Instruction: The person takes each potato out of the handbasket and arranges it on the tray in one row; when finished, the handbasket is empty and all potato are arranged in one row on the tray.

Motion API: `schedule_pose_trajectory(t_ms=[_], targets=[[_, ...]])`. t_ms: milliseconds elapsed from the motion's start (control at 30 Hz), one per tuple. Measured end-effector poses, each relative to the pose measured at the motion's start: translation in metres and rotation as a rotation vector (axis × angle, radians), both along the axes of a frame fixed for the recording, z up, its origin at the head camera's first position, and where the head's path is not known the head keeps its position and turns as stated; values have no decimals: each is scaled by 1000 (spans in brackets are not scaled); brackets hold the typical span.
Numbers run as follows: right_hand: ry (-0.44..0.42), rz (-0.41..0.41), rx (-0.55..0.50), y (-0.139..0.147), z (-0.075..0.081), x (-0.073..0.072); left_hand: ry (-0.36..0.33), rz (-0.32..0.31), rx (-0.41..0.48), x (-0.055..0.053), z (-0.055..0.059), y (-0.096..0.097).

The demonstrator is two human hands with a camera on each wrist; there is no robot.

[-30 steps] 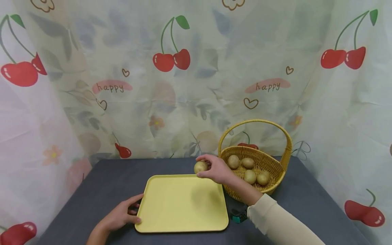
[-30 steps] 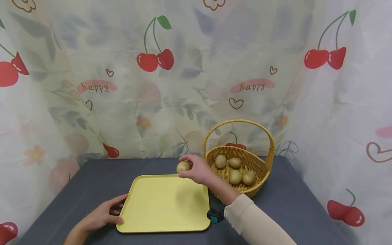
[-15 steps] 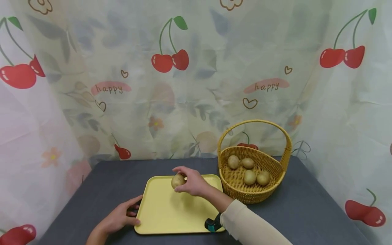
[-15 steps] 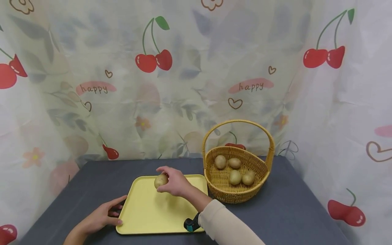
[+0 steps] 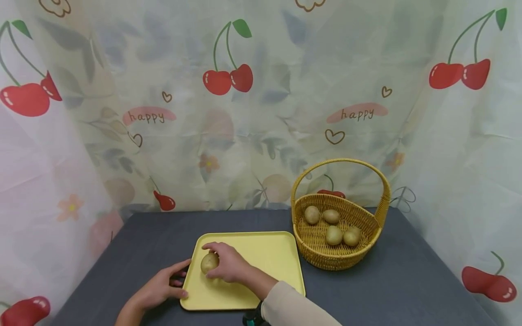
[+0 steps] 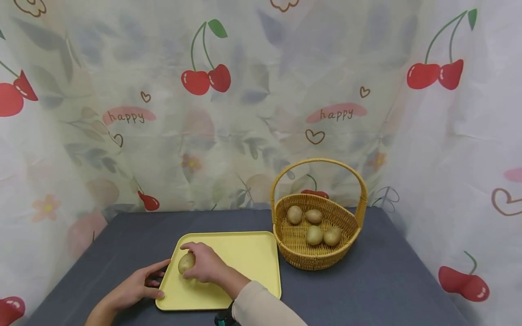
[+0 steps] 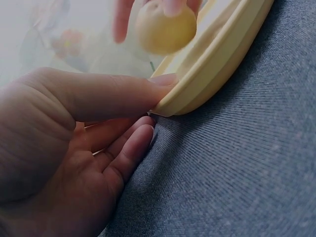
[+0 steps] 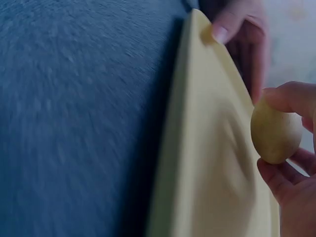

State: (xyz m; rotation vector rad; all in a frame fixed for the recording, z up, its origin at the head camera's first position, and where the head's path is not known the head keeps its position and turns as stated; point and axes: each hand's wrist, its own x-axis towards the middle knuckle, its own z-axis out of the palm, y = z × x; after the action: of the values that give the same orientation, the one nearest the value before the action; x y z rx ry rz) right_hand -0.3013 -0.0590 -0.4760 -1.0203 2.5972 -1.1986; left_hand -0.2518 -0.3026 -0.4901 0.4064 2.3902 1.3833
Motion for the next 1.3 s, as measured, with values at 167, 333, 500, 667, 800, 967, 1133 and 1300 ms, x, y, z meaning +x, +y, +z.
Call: schedule_pose_trajectory(t_ms=[167,333,500,667,800,967,1133,1300], targets=[[47,37,19,-15,-7,5,-15,-14,31,-1,-2,-2],[45,16,-18,-27,-9,10,1,-20,31,-2,-3,-2],[9,-10,-18,-31,-11,12,29,-41,49,-2,-4,-1],[-14,10,-15,-29,-13,12,29,-42,56,-1,-3,0],[-14,26,-29,-27,-13,11,29,-40,40,0,-2,-1],[-32,34,-82,-24,-14,13,27,-37,27,-1,-1,-3],[-27,46,-103,-22,-15,16,44,-53,44,-1,-2,-3],[-48,48,-118,-17,-15,16,35,-48,39,-3,-4,-2]])
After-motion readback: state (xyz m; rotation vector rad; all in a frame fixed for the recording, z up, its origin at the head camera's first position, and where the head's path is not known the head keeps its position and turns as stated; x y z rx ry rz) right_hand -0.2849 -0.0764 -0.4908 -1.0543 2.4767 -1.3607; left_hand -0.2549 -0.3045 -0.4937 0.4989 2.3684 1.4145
